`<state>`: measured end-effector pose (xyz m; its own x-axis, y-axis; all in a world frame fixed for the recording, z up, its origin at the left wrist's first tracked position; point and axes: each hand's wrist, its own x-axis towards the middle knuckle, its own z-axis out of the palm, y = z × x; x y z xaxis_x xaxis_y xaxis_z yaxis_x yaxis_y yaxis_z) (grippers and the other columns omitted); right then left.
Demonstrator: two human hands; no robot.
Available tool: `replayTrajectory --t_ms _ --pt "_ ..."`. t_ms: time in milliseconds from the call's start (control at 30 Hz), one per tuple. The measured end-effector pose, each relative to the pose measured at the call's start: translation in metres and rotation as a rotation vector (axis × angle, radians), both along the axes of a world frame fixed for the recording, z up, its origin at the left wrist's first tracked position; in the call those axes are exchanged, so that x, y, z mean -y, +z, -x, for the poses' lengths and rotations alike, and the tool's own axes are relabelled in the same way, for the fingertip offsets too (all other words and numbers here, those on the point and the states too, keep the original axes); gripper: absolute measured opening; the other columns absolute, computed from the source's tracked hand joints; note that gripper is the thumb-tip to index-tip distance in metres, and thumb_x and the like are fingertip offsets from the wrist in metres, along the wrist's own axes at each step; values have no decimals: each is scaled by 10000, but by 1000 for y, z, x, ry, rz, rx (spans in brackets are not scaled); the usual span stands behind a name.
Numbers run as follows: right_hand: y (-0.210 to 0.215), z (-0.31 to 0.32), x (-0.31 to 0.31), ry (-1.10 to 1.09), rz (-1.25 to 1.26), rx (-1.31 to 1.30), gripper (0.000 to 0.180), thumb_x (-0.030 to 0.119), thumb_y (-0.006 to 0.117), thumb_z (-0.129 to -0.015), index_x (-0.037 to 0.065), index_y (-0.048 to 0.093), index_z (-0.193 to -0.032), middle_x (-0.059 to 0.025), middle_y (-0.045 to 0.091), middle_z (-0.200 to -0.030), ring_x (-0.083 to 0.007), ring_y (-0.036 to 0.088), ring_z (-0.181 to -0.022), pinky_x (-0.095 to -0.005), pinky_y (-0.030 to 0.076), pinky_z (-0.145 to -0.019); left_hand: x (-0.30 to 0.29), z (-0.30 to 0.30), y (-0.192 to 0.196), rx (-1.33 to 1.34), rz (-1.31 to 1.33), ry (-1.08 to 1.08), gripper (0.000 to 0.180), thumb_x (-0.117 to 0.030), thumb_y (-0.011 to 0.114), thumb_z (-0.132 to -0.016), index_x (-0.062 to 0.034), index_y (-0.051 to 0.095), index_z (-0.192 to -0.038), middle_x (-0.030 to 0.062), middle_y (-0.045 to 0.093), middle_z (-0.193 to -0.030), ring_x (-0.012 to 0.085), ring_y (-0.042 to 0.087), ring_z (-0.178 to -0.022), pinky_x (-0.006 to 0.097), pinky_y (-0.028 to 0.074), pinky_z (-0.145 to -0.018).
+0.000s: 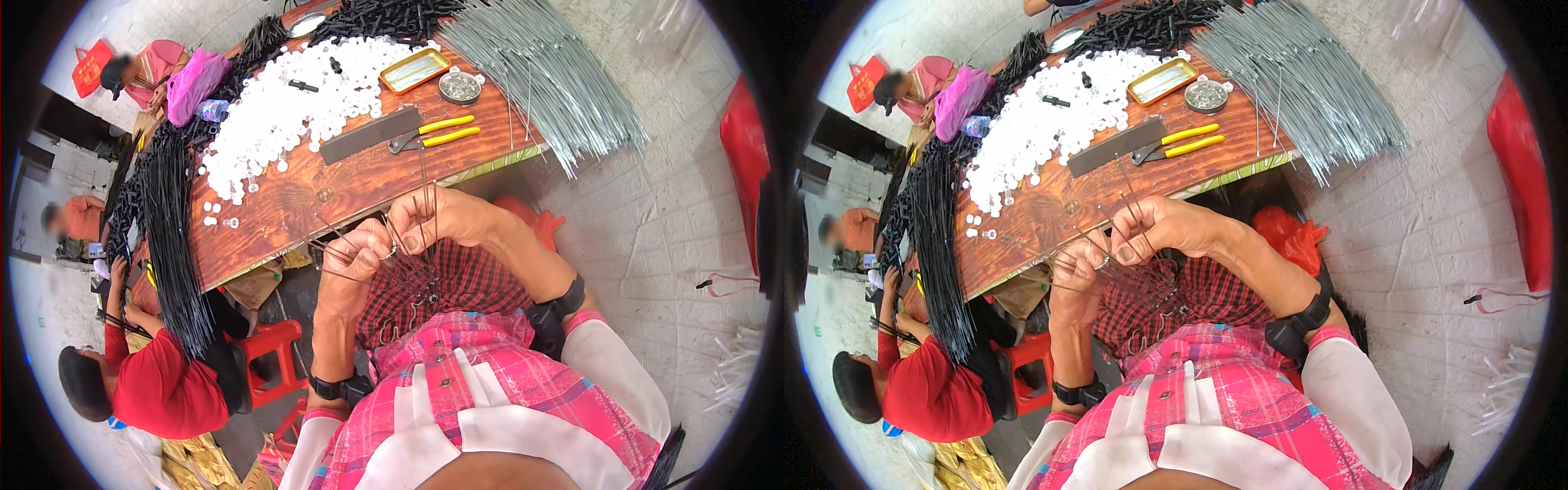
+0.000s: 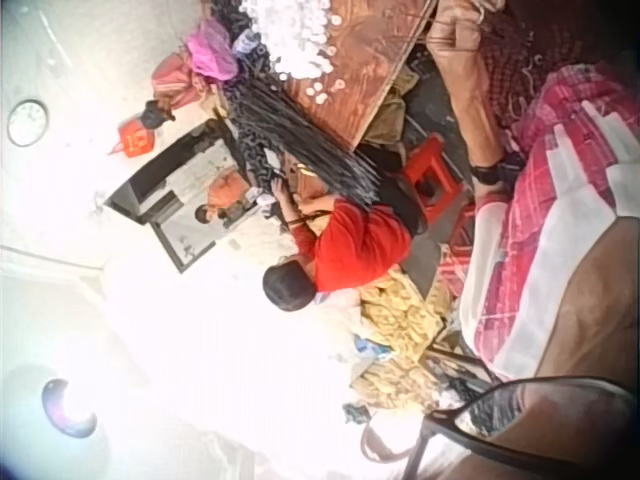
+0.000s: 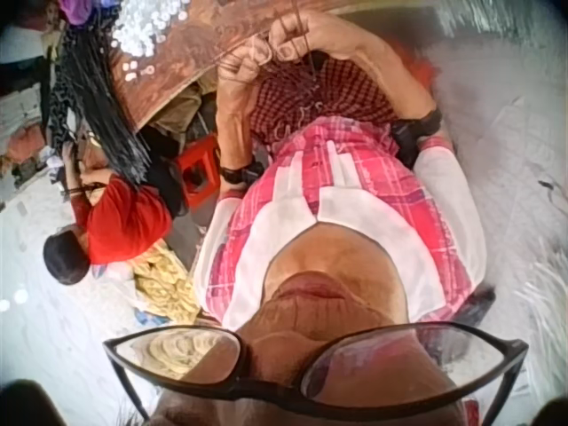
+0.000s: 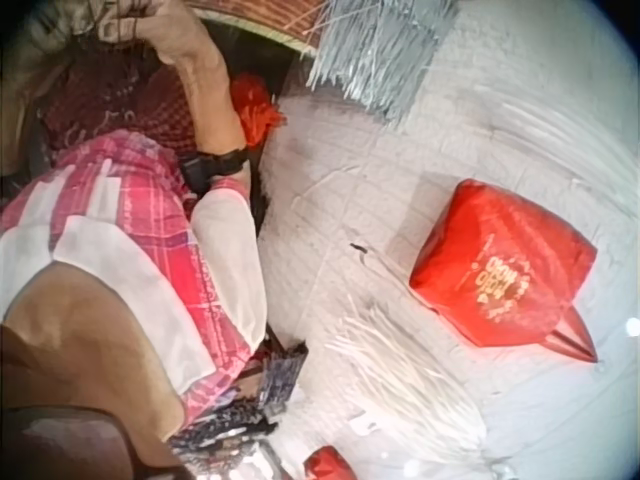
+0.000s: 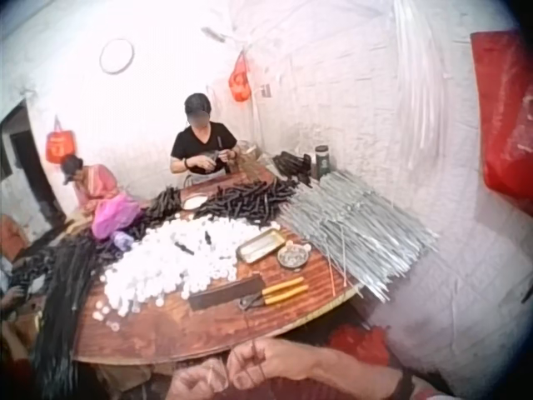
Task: Assembling metal ribs and plastic components for umbrellas at a factory workbench.
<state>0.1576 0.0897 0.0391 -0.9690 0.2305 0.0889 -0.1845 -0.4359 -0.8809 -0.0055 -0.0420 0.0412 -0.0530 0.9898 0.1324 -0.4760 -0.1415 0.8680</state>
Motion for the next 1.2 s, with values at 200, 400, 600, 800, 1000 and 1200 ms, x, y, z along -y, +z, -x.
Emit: replayTrajectory --t_ms 200,400,600,800,1000,1200 --pt "-3 1 4 -25 48 20 205 184 749 -829 33 647 -922 9 633 -830 -62 561 -771 -212 445 -706 -3 5 1 -4 -12 -36 295 -334 761 -832 -53 671 -827 11 535 -848 112 458 -797 260 341 -734" --pt "0 2 14 -44 94 -31 208 183 730 -861 41 626 -972 24 610 -879 -61 568 -818 -211 465 -758 -3 7 -5 44 -27 -43 288 -328 757 -837 -59 658 -810 15 540 -850 121 467 -816 264 347 -755" --pt "3 5 19 -110 167 7 207 156 764 -826 65 624 -948 43 605 -865 -58 560 -793 -220 462 -751 -4 1 0 61 20 54 301 -316 761 -835 -36 653 -861 22 551 -864 132 488 -841 269 368 -780" --pt "-6 14 25 -218 223 -28 217 137 767 -821 55 612 -950 31 605 -893 -50 561 -806 -206 481 -747 1 -4 -7 66 -9 244 209 -206 743 -855 -18 657 -891 29 562 -882 124 499 -828 267 379 -755" --pt "-12 17 18 -150 144 -80 237 204 723 -880 24 599 -971 8 616 -866 -53 564 -790 -205 485 -735 6 6 0 -44 5 229 218 -236 705 -896 -33 623 -887 20 556 -888 122 504 -831 288 411 -772" --pt "-17 19 4 -16 46 -102 264 264 721 -882 35 617 -960 32 608 -851 -39 535 -765 -197 443 -697 0 12 7 -156 7 129 234 -239 742 -856 -18 667 -854 34 577 -855 117 509 -771 269 405 -710"
